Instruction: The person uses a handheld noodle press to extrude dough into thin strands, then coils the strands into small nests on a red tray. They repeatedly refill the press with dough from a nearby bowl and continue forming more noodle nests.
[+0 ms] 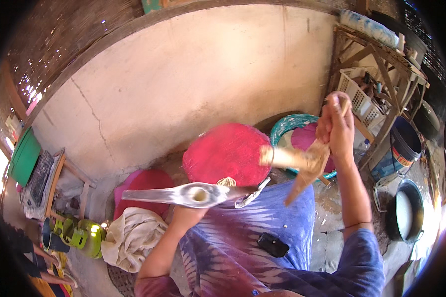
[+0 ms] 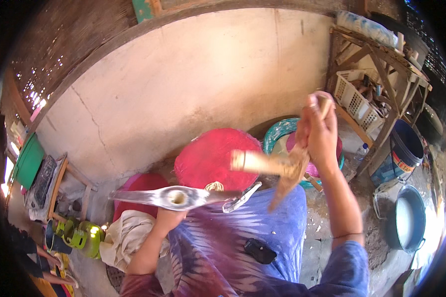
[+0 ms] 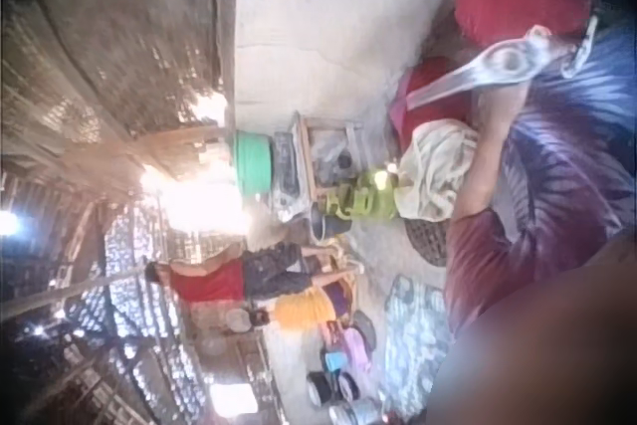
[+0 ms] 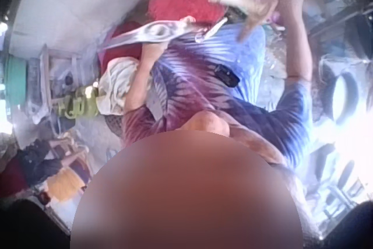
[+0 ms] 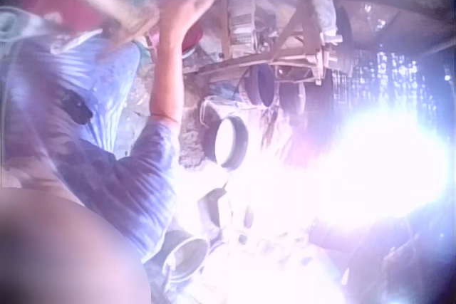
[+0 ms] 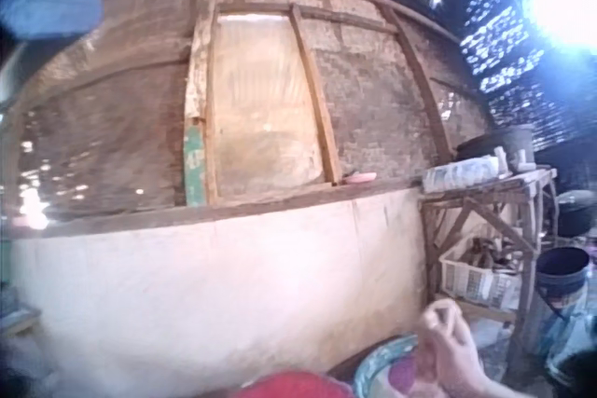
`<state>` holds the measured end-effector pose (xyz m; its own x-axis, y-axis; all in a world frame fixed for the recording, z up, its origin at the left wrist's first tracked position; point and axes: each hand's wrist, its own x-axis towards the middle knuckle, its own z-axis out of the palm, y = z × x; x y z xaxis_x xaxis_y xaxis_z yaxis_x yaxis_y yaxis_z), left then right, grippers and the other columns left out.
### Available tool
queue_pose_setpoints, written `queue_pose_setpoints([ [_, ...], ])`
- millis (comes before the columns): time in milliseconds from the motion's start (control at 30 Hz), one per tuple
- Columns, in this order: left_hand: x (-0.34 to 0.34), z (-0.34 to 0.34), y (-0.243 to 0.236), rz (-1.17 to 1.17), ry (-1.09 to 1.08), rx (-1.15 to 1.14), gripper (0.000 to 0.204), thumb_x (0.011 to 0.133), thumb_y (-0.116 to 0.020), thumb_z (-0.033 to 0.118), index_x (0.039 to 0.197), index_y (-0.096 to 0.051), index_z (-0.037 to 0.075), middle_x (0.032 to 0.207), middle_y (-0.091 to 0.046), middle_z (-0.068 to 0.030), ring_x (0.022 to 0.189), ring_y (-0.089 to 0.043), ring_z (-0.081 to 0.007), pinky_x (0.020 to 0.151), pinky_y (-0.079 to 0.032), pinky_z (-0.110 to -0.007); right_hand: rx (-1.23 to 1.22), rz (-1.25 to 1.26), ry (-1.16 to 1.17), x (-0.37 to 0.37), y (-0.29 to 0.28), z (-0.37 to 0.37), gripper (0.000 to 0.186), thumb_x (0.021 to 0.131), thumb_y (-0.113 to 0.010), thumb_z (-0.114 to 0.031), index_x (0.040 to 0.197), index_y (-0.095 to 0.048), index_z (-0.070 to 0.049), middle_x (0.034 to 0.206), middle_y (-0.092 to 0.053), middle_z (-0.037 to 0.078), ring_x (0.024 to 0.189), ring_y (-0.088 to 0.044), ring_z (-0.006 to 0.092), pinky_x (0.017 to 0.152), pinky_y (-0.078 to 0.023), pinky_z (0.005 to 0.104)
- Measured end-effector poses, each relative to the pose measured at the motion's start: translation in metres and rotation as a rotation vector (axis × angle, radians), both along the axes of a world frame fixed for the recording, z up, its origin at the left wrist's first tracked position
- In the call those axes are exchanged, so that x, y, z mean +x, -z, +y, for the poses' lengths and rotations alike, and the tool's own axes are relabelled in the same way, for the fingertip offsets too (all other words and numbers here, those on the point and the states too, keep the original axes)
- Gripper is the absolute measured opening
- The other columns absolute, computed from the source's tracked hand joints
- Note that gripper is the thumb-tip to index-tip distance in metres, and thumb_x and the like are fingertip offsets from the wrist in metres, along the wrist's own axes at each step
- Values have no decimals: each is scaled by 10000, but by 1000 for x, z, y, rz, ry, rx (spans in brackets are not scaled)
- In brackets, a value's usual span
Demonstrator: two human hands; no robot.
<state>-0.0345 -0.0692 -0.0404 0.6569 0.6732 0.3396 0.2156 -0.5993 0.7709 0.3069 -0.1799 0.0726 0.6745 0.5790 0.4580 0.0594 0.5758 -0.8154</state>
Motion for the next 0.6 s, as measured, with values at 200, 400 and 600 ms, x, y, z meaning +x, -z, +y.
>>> queue_pose_setpoints([
  [200,80,-3,27,-1014,109,-658,317,943,-623,147,1236,-574,37,1156,-641,-117,1101,-606,-264,869,-532,-402,502,561,79,-9,72,45,262,1025,-507,-394,984,-521,-136,678,-453,-10,594,-462,108,606,-452,307],
  [400,20,26,-38,-1373,162,-428,222,967,-530,203,1112,-588,45,1175,-588,-142,1033,-586,-283,1005,-425,-468,-571,71,-278,6,183,60,604,1011,-433,-543,1245,-642,-28,1032,-695,214,959,-660,314,880,-494,420],
  [600,-78,11,-45,-738,-698,-109,386,914,-656,154,1215,-554,-64,1165,-606,-119,1039,-579,-235,967,-454,-390,-1921,-1205,181,153,278,24,304,849,-627,-301,1077,-711,-119,1126,-706,125,1064,-668,288,884,-456,472],
])
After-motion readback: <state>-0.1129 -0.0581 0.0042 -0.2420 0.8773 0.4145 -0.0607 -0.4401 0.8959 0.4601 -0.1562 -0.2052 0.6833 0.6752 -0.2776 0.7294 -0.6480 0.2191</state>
